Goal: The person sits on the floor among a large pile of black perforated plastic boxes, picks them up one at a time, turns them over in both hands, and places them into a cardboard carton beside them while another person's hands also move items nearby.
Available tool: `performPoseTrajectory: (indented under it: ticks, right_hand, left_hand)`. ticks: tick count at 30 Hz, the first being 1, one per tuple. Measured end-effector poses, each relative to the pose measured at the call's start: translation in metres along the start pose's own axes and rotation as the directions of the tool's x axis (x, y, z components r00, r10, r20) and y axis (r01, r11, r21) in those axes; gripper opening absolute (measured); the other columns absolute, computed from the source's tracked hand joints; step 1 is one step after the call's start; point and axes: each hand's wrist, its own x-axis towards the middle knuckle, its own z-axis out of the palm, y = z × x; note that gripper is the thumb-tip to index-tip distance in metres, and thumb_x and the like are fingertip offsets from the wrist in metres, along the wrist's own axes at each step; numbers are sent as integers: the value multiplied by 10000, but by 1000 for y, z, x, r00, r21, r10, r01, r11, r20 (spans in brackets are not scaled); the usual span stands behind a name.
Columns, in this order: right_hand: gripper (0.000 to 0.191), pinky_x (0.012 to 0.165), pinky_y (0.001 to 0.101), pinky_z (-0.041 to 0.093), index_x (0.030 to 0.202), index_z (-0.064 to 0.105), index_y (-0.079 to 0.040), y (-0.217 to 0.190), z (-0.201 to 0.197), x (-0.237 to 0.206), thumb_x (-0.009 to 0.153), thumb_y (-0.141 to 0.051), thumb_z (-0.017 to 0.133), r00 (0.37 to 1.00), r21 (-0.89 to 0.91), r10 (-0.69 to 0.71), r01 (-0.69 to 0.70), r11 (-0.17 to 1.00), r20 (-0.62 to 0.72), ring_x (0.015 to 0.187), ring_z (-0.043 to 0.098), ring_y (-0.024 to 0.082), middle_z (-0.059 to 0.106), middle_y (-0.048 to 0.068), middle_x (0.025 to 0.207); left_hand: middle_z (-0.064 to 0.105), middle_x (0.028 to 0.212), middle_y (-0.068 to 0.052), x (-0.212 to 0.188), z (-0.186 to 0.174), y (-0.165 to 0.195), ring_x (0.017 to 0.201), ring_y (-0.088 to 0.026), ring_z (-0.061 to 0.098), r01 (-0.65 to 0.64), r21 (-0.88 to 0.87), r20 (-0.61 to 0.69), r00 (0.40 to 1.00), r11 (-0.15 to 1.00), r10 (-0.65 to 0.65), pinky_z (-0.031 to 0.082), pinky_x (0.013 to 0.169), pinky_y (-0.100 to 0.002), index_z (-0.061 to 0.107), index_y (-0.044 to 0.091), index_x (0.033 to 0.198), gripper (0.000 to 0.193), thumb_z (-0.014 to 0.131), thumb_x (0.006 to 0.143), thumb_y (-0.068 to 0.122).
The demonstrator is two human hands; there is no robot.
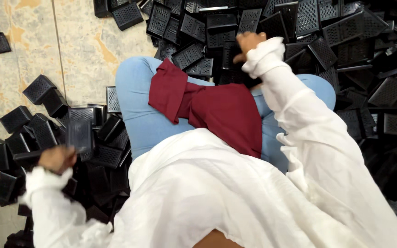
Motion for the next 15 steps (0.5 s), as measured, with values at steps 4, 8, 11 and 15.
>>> performPoseTrajectory:
  ticks: [4,8,11,15]
  right_hand:
    - [780,904,512,420,1257,607,-34,-12,35,4,616,-342,927,995,-158,9,-25,987,-99,1048,645,348,659,176,1103]
    - [528,900,538,433,1123,683,-90,15,57,21,676,-269,902,996,7,29,-29,1000,-82,1039,657,354,686,144,1095]
    - [285,884,527,480,983,674,-87,39,62,29,767,-180,834,988,254,30,9,967,-149,1029,666,369,700,143,1043]
    - [246,786,506,544,1009,600,-33,41,63,13,853,-141,755,921,480,106,95,872,-374,926,668,433,693,198,973]
  left_hand:
    - [527,1430,-92,-56,23,11,1268,-345,536,448,35,331,838,893,-434,458,1063,-495,548,325,1431,789,891,748,519]
    - [548,1368,-326,-1,-13,40,1212,-503,544,468,-572,-282,659,674,-697,450,941,-620,609,-26,1378,658,789,918,409]
    - [670,1241,-196,99,-71,99,1234,-381,599,-192,-583,-737,534,789,-414,470,1089,-489,702,30,1267,407,840,967,270]
    - [633,1352,-182,236,-153,237,1320,-349,581,-578,-589,-711,703,564,-21,431,1157,-442,589,33,1342,423,758,975,159]
